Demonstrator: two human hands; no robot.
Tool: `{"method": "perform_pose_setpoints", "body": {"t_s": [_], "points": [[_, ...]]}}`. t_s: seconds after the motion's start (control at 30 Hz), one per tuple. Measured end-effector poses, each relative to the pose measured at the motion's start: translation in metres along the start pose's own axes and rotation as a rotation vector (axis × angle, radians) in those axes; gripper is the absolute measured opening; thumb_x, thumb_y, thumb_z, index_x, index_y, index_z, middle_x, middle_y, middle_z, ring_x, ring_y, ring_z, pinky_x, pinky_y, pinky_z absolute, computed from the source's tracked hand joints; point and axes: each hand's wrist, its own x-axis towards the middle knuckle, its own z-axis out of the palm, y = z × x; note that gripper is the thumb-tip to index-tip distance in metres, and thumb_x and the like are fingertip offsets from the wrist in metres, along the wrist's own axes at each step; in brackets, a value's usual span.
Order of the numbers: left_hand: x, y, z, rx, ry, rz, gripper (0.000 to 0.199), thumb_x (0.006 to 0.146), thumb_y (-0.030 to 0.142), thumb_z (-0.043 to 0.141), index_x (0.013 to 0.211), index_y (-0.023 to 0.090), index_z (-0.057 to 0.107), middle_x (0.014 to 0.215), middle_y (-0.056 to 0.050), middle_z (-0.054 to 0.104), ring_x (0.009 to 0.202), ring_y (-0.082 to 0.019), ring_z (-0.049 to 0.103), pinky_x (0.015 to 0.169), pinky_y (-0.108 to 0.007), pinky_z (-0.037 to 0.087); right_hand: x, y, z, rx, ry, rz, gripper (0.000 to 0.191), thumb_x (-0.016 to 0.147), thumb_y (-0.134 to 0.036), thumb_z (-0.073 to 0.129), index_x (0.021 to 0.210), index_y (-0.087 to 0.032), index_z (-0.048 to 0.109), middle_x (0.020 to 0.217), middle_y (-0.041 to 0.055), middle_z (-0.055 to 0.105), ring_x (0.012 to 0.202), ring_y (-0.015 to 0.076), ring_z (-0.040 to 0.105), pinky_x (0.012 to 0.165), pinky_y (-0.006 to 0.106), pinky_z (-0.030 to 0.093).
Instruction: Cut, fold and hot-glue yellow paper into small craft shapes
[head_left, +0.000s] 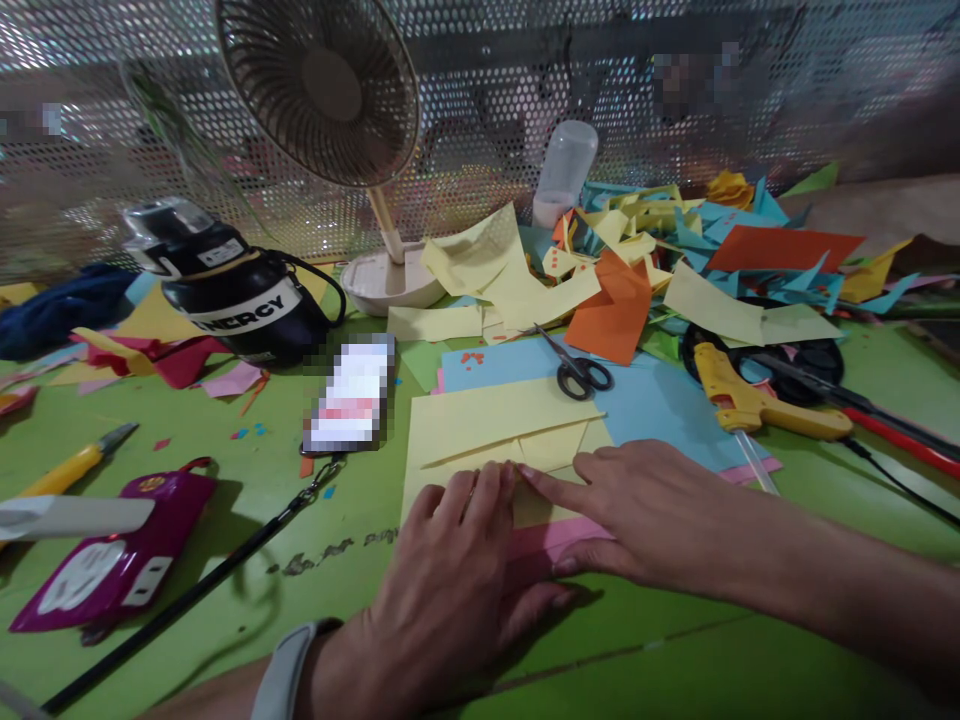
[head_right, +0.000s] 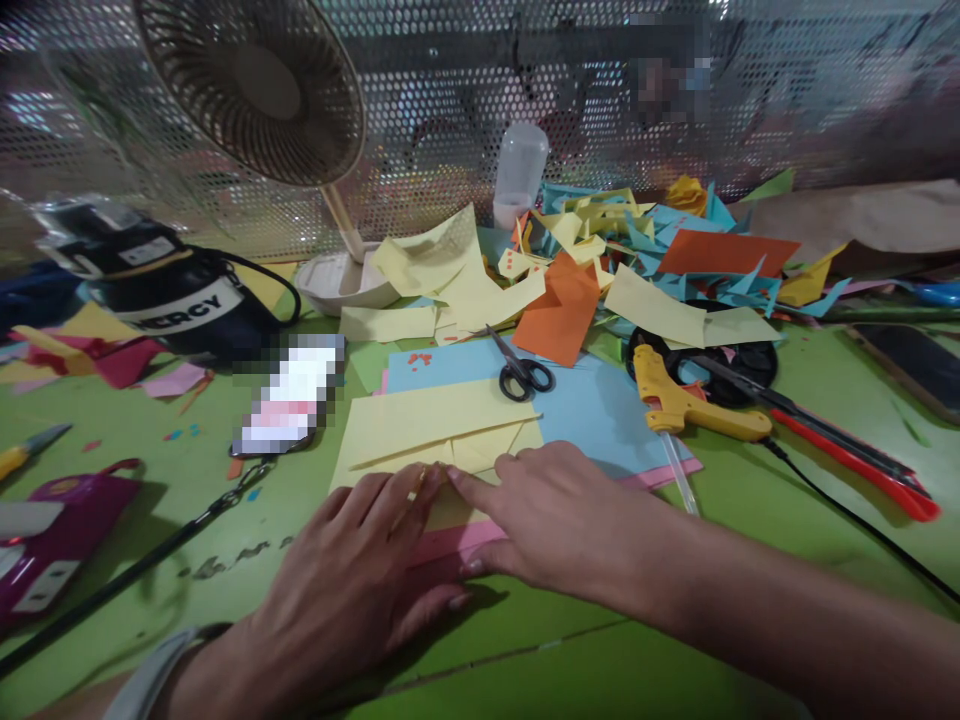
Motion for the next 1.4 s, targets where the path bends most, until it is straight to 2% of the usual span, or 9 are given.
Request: {"method": "perform_pose_setpoints", "body": {"t_s": [0.3, 0.57, 0.77, 0.83, 0.93, 1.0, 1.07, 1.23, 1.4], "points": [[0.001, -0.001, -0.001, -0.005, -0.033, 0.01, 0.07, 0.084, 0.068, 0.035, 0.118, 0.01, 0.055, 0.109, -0.016, 0.062, 0.088, -0.029, 0.056, 0.072, -0.045, 0.046, 0.007, -0.009, -0.01, -0.08, -0.087, 0.003, 0.066, 0.084, -0.054, 0.056, 0.138, -0.018, 0.045, 0.075, 0.0094, 0.069, 0.066, 0.0262, 0.064, 0.056, 0.033, 0.039], [0.003, -0.016, -0.01, -0.065, -0.096, 0.093, 0.072, 0.081, 0.072, 0.038, 0.114, 0.011, 0.057, 0.104, -0.016, 0.062, 0.089, -0.03, 0.057, 0.072, -0.044, 0.048, 0.011, -0.014, -0.022, -0.104, -0.159, 0.027, 0.067, 0.085, -0.057, 0.051, 0.139, -0.018, 0.044, 0.07, 0.0127, 0.07, 0.062, 0.0254, 0.064, 0.054, 0.031, 0.037], [-0.005, -0.025, -0.009, -0.106, -0.059, 0.133, 0.068, 0.082, 0.069, 0.039, 0.116, 0.012, 0.056, 0.113, -0.016, 0.06, 0.098, -0.029, 0.056, 0.079, -0.043, 0.047, 0.012, -0.002, -0.03, 0.021, -0.211, -0.009, 0.066, 0.087, -0.058, 0.047, 0.141, -0.021, 0.041, 0.086, 0.0152, 0.072, 0.074, 0.0258, 0.066, 0.058, 0.03, 0.039], [-0.006, -0.026, -0.008, -0.109, -0.051, 0.136, 0.069, 0.082, 0.071, 0.036, 0.112, 0.012, 0.058, 0.112, -0.016, 0.059, 0.099, -0.029, 0.055, 0.08, -0.044, 0.046, 0.017, 0.006, -0.036, 0.149, -0.172, -0.006, 0.054, 0.087, -0.053, 0.049, 0.13, -0.02, 0.054, 0.087, 0.0125, 0.072, 0.074, 0.0228, 0.065, 0.058, 0.028, 0.039], [-0.006, -0.024, -0.007, -0.085, -0.043, 0.14, 0.074, 0.081, 0.074, 0.031, 0.108, 0.011, 0.06, 0.112, -0.017, 0.059, 0.1, -0.03, 0.054, 0.081, -0.044, 0.046, 0.031, 0.013, -0.042, 0.442, -0.157, 0.162, 0.034, 0.087, -0.04, 0.05, 0.096, -0.013, 0.069, 0.069, 0.0071, 0.068, 0.059, 0.0158, 0.061, 0.053, 0.024, 0.039], [-0.005, -0.023, -0.008, -0.066, -0.048, 0.145, 0.074, 0.081, 0.073, 0.032, 0.109, 0.011, 0.06, 0.111, -0.017, 0.059, 0.1, -0.03, 0.053, 0.082, -0.043, 0.045, 0.044, 0.013, -0.038, 0.703, -0.286, 0.298, 0.028, 0.084, -0.035, 0.053, 0.077, -0.011, 0.066, 0.055, 0.0025, 0.061, 0.047, 0.0116, 0.056, 0.047, 0.022, 0.04], [-0.005, -0.023, -0.008, -0.059, -0.052, 0.149, 0.072, 0.082, 0.072, 0.034, 0.111, 0.011, 0.059, 0.11, -0.016, 0.06, 0.101, -0.029, 0.054, 0.083, -0.043, 0.045, 0.057, 0.012, -0.03, 0.898, -0.396, 0.359, 0.026, 0.08, -0.032, 0.057, 0.063, -0.012, 0.059, 0.049, -0.0013, 0.056, 0.041, 0.009, 0.052, 0.045, 0.021, 0.043], [-0.005, -0.023, -0.009, -0.107, -0.038, 0.128, 0.072, 0.08, 0.072, 0.039, 0.115, 0.011, 0.057, 0.107, -0.014, 0.06, 0.099, -0.028, 0.055, 0.082, -0.042, 0.045, 0.074, 0.011, -0.013, 0.96, -0.511, 0.417, 0.028, 0.079, -0.029, 0.059, 0.056, -0.014, 0.055, 0.041, -0.0039, 0.053, 0.037, 0.0079, 0.05, 0.042, 0.02, 0.043], [-0.004, -0.024, -0.01, -0.103, -0.057, 0.127, 0.07, 0.081, 0.072, 0.036, 0.105, 0.012, 0.06, 0.106, -0.015, 0.06, 0.096, -0.029, 0.054, 0.079, -0.042, 0.046, 0.07, 0.019, -0.015, 0.991, -0.529, 0.448, 0.034, 0.073, -0.04, 0.067, 0.055, -0.012, 0.058, 0.043, -0.0039, 0.054, 0.038, 0.0054, 0.048, 0.04, 0.018, 0.037]]}}
